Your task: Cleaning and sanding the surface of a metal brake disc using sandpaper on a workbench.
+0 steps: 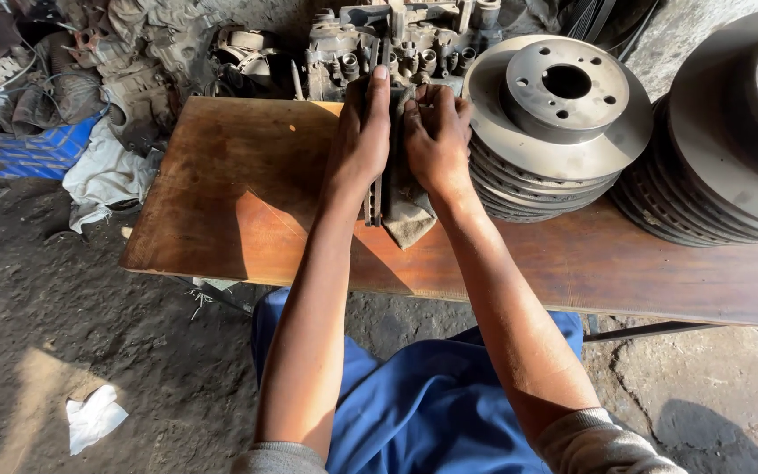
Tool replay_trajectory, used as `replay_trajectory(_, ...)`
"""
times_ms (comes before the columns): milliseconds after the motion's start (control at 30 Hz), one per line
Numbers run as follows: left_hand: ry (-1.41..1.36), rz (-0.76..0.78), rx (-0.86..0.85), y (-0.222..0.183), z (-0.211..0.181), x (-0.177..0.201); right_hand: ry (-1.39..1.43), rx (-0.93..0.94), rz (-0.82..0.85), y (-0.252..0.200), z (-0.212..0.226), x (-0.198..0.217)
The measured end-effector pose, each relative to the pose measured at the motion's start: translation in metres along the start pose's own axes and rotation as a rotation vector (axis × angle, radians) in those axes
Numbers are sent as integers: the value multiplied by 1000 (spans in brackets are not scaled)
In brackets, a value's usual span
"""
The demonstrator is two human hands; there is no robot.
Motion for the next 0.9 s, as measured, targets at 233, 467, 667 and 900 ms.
replay_trajectory(233, 26, 13, 40, 5, -4, 1, 610, 264, -35, -45, 7, 19)
replay_trajectory(467, 1, 34, 103, 8, -1, 1, 383, 296, -130, -52, 16, 23)
replay_trajectory(667, -78, 2, -45, 23, 19, -9, 129, 282, -7, -8, 15, 5)
replay_trajectory(900, -207, -4, -56, 20, 15, -4, 12, 133, 11, 63, 17, -18)
Point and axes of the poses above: each hand's wrist, its own y-axis towards the middle knuckle, its own x-axis out of the back of the hand, z = x × y, the point moved 2 cm from there along y, towards the middle knuckle, and after that the axes turned 14 degrees about -x, right-handed, at the moved point
